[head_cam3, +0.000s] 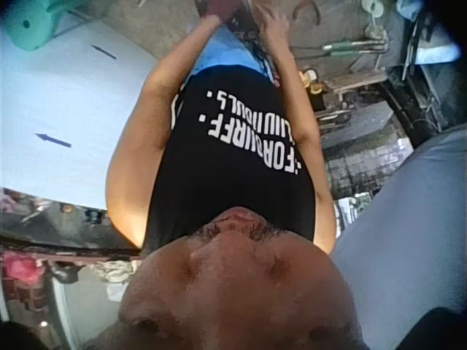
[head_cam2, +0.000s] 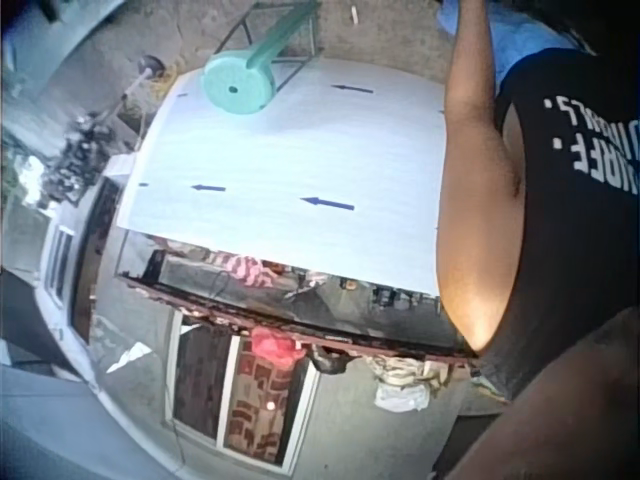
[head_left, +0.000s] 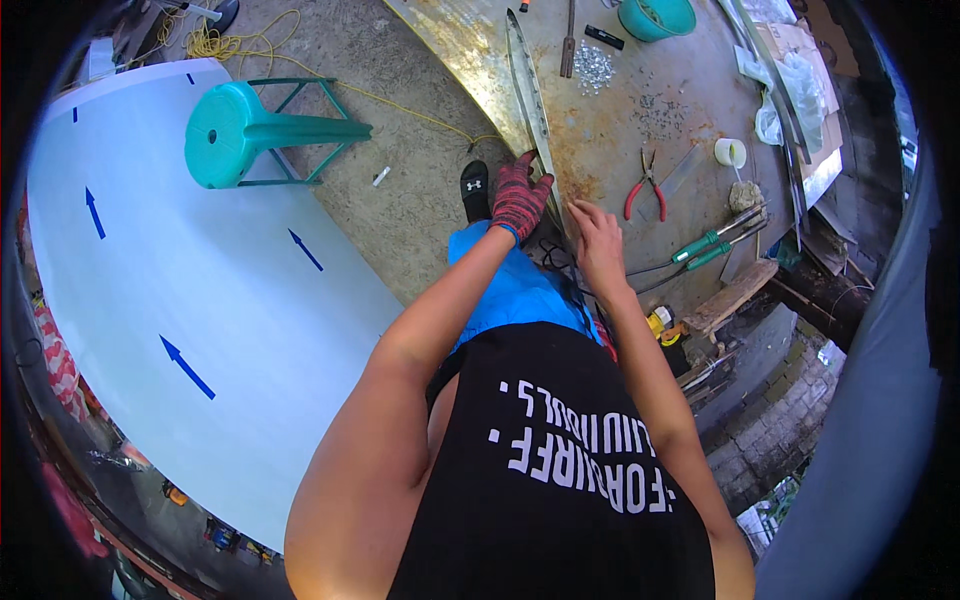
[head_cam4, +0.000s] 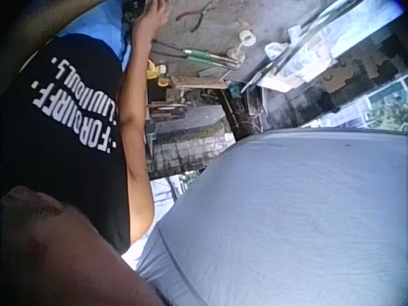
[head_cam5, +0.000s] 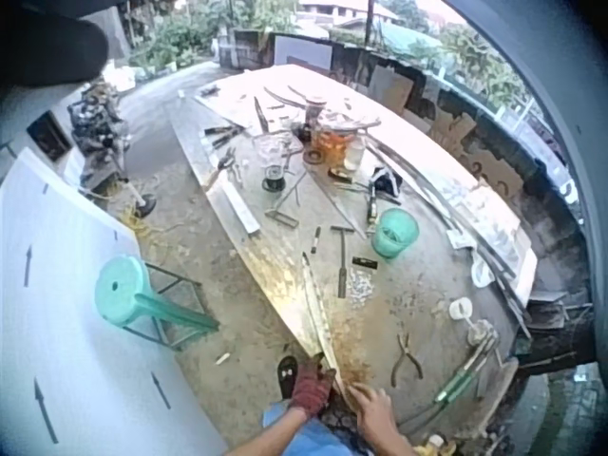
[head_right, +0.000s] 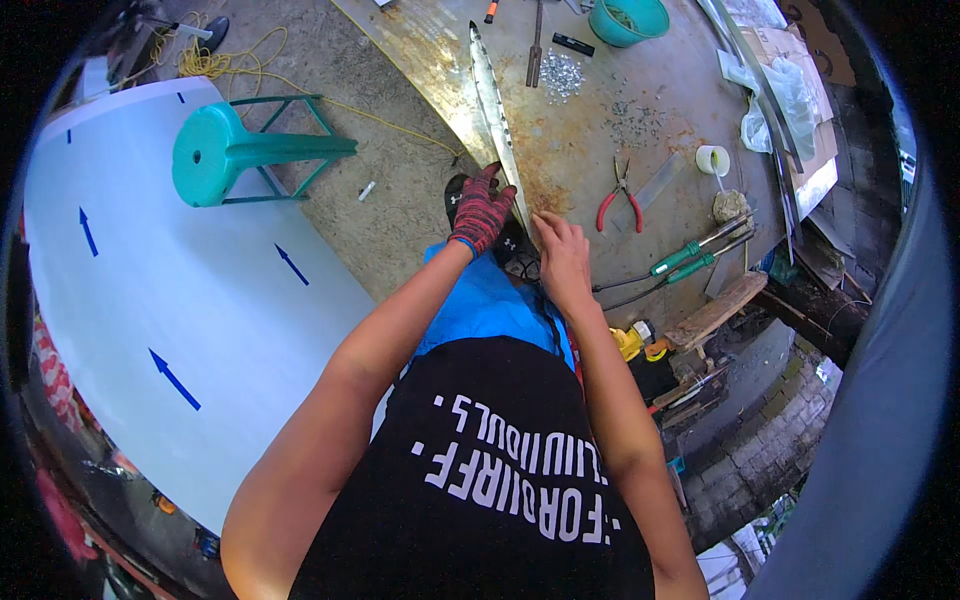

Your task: The user is soldering together components of a metal sign frame using a soldering iron and solder wire on a workbench.

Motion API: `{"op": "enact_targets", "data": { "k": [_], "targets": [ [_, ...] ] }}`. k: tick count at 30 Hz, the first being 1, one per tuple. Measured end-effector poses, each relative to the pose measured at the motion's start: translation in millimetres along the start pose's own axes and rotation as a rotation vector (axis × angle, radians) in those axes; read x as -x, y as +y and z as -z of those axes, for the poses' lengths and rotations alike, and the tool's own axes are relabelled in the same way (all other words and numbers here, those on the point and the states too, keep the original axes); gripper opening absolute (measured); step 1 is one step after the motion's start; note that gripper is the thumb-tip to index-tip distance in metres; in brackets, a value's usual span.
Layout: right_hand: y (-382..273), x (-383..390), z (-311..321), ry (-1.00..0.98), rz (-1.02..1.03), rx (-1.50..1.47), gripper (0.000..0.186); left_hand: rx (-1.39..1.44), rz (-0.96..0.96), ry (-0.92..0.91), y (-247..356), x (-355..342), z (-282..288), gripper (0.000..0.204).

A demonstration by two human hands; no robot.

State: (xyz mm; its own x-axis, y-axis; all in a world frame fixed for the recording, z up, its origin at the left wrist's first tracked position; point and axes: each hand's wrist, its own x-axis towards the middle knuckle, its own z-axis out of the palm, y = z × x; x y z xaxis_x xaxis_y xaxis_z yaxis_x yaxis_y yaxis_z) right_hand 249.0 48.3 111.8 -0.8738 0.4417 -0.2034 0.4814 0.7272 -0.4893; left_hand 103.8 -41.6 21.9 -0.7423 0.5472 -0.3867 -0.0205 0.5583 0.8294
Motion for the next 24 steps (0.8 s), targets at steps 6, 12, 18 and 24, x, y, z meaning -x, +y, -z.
{"op": "enact_targets", "data": {
  "k": [6,12,18,24],
  "targets": [
    [13.1,-34.2,-19.3,-0.024,0.153,0.152,0.045,0.085,0.032,-0.008,1.8,4.5,-1.5,0.056],
    [32.6,-52.7,-23.7,-0.086,0.355,0.263,0.044,0.068,0.067,0.035,-6.3,11.0,-18.5,0.057],
    [42.6,-54.0,-24.7,-0.142,0.4,0.31,0.044,0.072,0.085,0.127,4.1,14.4,-25.2,0.054],
    [45.7,-56.3,-23.5,-0.106,0.467,0.301,0.05,0.09,0.172,0.266,3.9,7.2,-30.1,0.04]
  ]
}}
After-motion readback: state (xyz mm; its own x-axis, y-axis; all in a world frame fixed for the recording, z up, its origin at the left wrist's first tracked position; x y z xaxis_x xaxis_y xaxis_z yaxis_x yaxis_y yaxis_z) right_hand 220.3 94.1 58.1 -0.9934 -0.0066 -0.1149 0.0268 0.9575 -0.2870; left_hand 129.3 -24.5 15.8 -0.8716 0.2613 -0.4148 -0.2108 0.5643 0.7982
